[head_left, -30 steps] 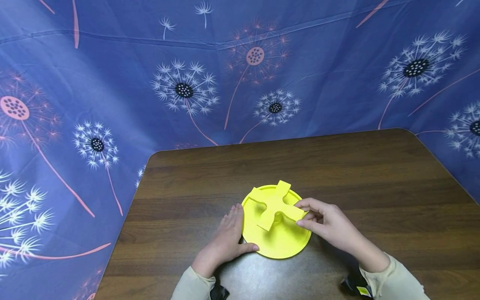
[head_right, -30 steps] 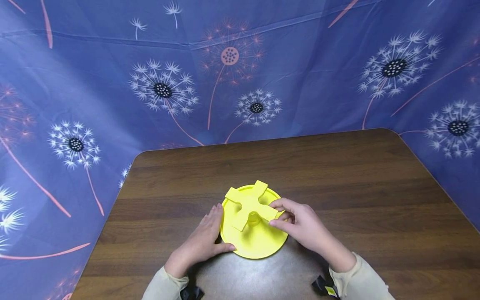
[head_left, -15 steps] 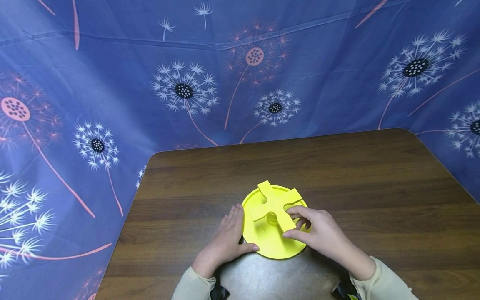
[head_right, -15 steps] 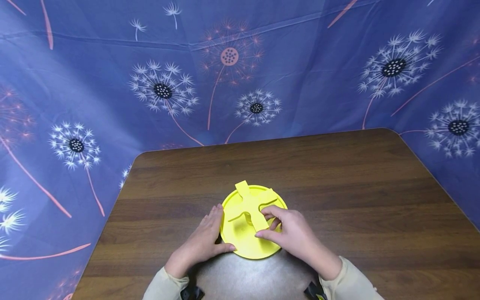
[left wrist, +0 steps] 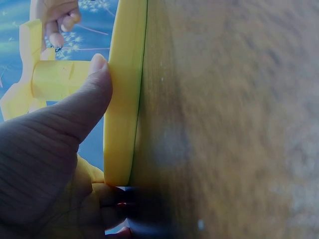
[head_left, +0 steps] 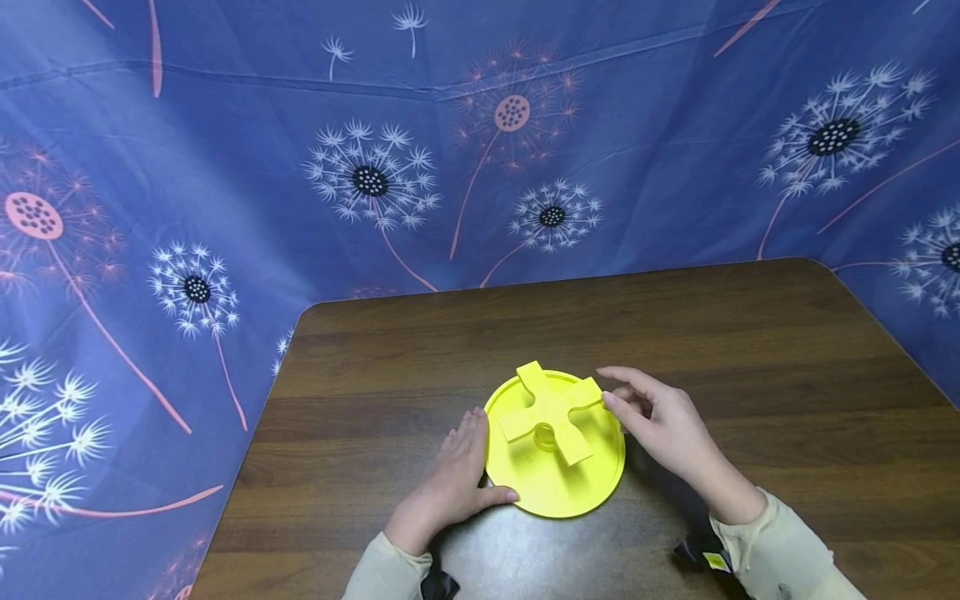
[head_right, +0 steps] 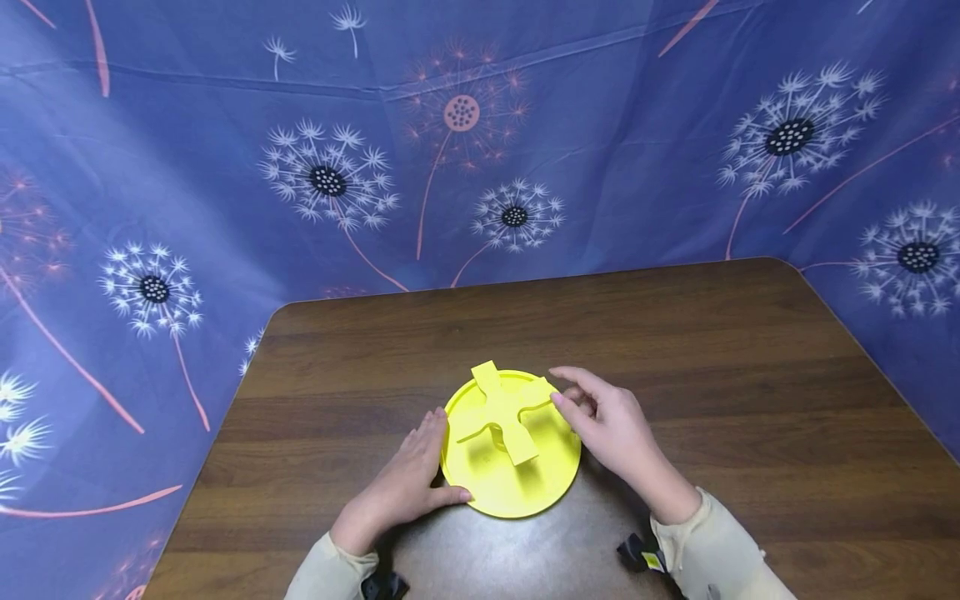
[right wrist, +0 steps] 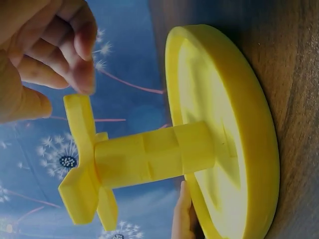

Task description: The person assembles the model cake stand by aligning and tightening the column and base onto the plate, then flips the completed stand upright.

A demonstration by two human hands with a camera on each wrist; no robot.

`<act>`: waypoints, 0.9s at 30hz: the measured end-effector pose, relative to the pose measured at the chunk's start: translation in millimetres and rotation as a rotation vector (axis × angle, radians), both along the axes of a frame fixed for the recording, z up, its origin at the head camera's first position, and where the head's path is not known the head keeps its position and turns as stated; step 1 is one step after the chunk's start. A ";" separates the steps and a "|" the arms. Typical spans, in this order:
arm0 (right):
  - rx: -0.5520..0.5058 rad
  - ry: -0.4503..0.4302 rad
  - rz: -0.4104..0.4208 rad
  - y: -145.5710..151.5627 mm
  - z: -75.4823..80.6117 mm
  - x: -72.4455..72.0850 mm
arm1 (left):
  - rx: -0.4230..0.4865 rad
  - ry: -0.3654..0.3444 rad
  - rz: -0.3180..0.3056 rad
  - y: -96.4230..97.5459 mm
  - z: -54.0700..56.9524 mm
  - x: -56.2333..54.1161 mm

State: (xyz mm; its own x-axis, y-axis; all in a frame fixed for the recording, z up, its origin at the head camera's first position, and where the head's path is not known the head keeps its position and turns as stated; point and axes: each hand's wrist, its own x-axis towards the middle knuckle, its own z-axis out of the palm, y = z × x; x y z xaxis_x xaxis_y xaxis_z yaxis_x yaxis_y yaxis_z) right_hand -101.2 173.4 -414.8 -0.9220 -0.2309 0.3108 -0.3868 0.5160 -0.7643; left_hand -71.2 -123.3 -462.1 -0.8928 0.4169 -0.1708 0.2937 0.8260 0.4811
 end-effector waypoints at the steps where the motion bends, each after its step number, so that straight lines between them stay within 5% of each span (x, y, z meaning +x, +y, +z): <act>1: -0.002 -0.034 0.027 0.2 -1.2 -1.8 | -0.002 0.000 0.001 -0.1 -0.1 0.0; 6: -0.016 -0.152 0.105 0.8 -5.5 -5.8 | 0.006 0.001 0.000 -0.5 -0.3 0.8; 11: -0.029 -0.178 0.116 4.3 -6.9 -3.8 | 0.013 0.001 -0.002 -0.7 -0.6 0.5; 27: -0.005 -0.082 0.178 3.3 -7.6 18.3 | 0.006 -0.007 0.000 -0.3 -0.6 0.7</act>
